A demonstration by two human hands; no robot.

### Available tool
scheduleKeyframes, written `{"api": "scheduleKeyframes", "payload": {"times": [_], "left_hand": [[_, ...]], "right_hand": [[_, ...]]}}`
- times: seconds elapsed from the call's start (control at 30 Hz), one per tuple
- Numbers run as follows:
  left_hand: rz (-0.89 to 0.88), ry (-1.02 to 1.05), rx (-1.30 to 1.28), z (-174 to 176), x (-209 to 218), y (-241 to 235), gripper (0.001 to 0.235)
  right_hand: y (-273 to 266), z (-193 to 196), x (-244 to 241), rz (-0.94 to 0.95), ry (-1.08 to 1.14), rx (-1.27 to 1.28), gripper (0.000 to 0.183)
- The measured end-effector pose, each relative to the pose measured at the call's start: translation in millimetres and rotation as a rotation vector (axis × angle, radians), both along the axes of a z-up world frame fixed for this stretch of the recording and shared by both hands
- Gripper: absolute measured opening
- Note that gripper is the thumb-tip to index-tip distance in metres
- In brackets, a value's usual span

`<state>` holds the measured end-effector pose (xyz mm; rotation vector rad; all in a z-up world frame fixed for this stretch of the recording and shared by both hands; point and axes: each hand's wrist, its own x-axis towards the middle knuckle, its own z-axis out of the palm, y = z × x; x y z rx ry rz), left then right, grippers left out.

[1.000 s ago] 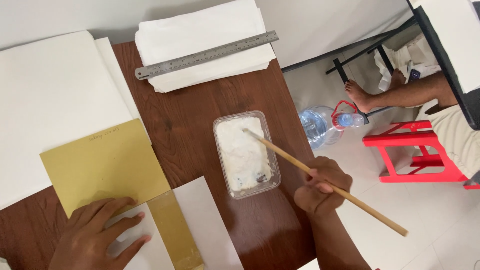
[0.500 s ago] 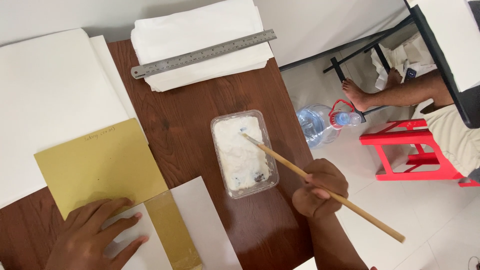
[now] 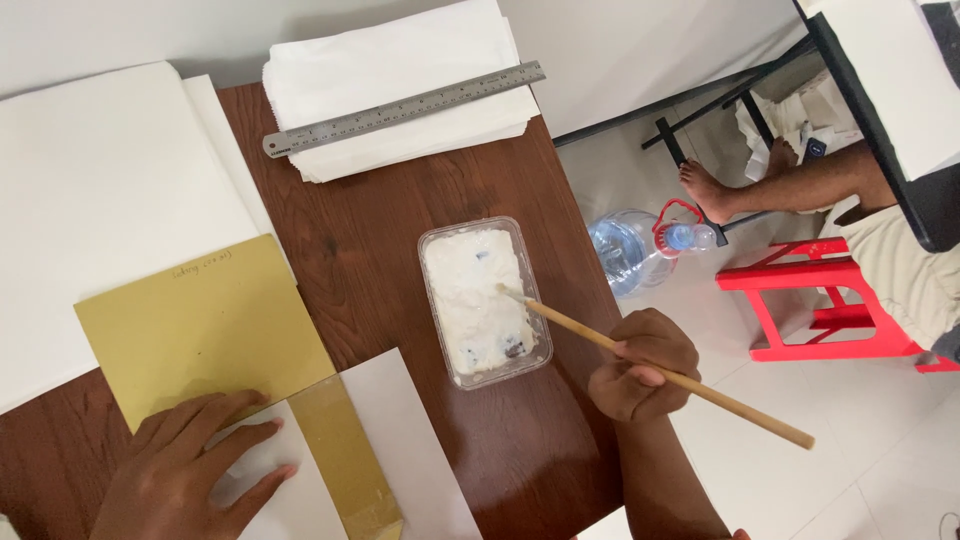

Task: Assembling a product by applying adhesive to paper flaps with a brush and folding them over a cardboard base.

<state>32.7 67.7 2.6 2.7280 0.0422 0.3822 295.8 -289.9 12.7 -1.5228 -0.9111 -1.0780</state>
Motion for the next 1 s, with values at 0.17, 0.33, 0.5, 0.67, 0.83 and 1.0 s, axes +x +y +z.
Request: {"api": "scheduleKeyframes", "payload": {"times": [0.17, 0.33, 0.5, 0.67, 0.83, 1.0], "left_hand": [[-0.033, -0.027, 0.017, 7, 3, 0, 0.042], [-0.065, -0.065, 0.051, 15, 8, -2, 0.048], [-0.072, -0.058, 0.002, 22, 8, -4, 0.040], [-0.080, -0.071, 0.004, 18, 4, -3, 0.030], [-0.069, -0.066, -0.013, 15, 3, -3, 0.028], [-0.058, -0.040, -0.033, 16, 2, -4, 0.028]], "right_hand": [[11, 5, -9, 0.026, 0.113, 0.061, 0.034], [22, 31, -12, -0.088, 0.422, 0.301, 0.043], [21, 33, -7, -0.024, 0.459, 0.229, 0.041], [16, 17, -10, 0.052, 0.496, 0.038, 0.041], [17, 23, -16, 0.099, 0.425, -0.001, 0.047], [23, 28, -19, 0.106, 0.452, 0.195, 0.043]]}}
